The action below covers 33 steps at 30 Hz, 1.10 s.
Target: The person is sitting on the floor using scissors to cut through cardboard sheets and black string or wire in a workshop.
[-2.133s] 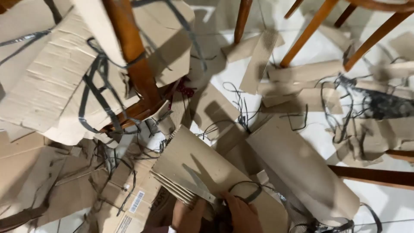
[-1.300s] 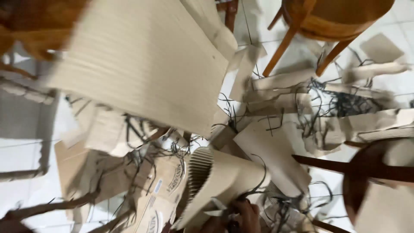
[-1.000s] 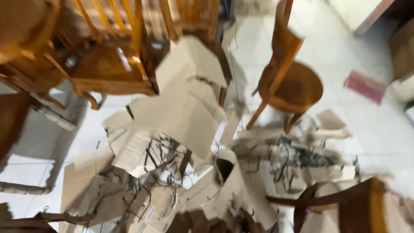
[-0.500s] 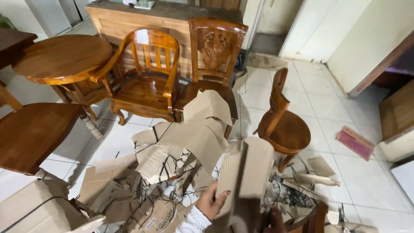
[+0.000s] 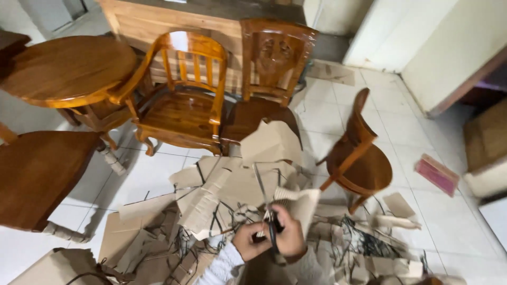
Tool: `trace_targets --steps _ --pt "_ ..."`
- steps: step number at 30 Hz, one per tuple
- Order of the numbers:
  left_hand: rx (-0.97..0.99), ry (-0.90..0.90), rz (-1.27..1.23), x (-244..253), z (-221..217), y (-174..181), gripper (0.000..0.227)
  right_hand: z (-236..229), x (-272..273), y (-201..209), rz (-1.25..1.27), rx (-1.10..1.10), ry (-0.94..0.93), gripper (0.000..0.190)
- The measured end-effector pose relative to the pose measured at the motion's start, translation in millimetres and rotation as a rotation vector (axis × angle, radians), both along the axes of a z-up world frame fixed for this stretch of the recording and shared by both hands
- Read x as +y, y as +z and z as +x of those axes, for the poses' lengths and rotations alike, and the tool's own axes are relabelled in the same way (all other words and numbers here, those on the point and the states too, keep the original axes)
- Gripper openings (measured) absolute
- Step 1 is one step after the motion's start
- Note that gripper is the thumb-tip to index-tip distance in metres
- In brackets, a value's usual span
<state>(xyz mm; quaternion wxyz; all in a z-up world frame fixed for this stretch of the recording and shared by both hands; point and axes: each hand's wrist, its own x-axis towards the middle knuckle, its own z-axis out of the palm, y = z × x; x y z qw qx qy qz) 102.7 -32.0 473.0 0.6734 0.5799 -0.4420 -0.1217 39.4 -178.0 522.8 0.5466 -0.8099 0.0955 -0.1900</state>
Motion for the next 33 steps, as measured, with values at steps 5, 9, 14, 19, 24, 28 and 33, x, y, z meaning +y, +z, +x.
trace_targets --steps 5,9,14,19,24,28,33 --pt "0.044 0.183 0.093 42 19 -58 0.018 20 4 -59 0.315 0.001 0.035 0.051" --pt "0.281 0.186 0.169 89 13 -52 0.023 52 -50 7 0.157 0.426 -0.211 0.043" --pt "-0.029 0.124 0.469 124 0 -79 0.031 114 -145 -74 -0.225 0.424 -0.492 0.087" --pt "-0.126 0.193 0.516 112 -31 -118 0.014 164 -155 -91 -0.135 0.388 -0.46 0.093" --pt "0.018 0.392 0.696 86 -49 -133 0.028 193 -138 -55 -0.216 0.424 -0.326 0.096" --pt "-0.126 0.38 0.692 71 -49 -117 0.027 199 -143 -70 -0.174 0.602 -0.35 0.088" --pt "-0.219 0.355 0.602 47 -31 -74 0.025 194 -141 -100 0.039 0.526 -0.42 0.069"
